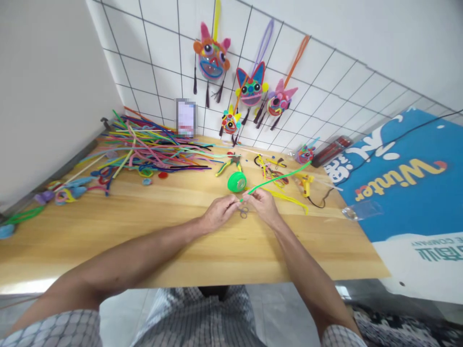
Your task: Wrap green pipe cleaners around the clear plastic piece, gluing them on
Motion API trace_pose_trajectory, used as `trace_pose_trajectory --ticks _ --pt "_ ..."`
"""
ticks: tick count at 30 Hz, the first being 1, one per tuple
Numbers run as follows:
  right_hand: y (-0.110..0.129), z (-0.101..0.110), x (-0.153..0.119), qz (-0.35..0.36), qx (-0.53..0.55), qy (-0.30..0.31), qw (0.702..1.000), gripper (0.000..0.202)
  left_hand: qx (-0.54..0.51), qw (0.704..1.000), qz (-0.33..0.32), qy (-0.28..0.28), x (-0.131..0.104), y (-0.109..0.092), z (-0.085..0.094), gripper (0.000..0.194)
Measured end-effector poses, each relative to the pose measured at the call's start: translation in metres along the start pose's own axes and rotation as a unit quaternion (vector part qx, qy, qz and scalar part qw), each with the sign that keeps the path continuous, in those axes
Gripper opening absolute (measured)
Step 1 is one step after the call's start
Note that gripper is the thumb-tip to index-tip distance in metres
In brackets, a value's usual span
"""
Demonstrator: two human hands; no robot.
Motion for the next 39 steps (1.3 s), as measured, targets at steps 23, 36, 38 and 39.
trace_pose_trajectory --ticks 23,36,38,39 --pt "-0.026 0.005 -0.007 -0.016 0.112 -0.054 0.992 0.051 -0.130 0.981 0.136 0.047 0.007 0.017 -0.001 0.049" --pt "-0.034 0.004 -0.008 -0.019 0.092 -0.032 0.995 0.051 -0.182 0.971 0.145 0.045 0.007 0.026 -0.008 0.047" --pt "-0.034 0.004 -0.008 -0.020 0.090 -0.034 0.995 0.053 -0.174 0.972 0.146 0.051 0.007 0.025 -0.009 0.046" --pt "-0.033 0.004 -0.008 -0.020 0.089 -0.034 0.995 0.053 -0.170 0.973 0.145 0.053 0.007 0.024 -0.008 0.046"
Point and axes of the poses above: each hand's wrist, its own x-axis towards the middle knuckle, its own z-axis out of the back of the hand, y = z × x, the point moved 6 cm from there along x, towards the middle knuckle, and after that the axes turned 8 degrees about x, right-handed, at the moved point
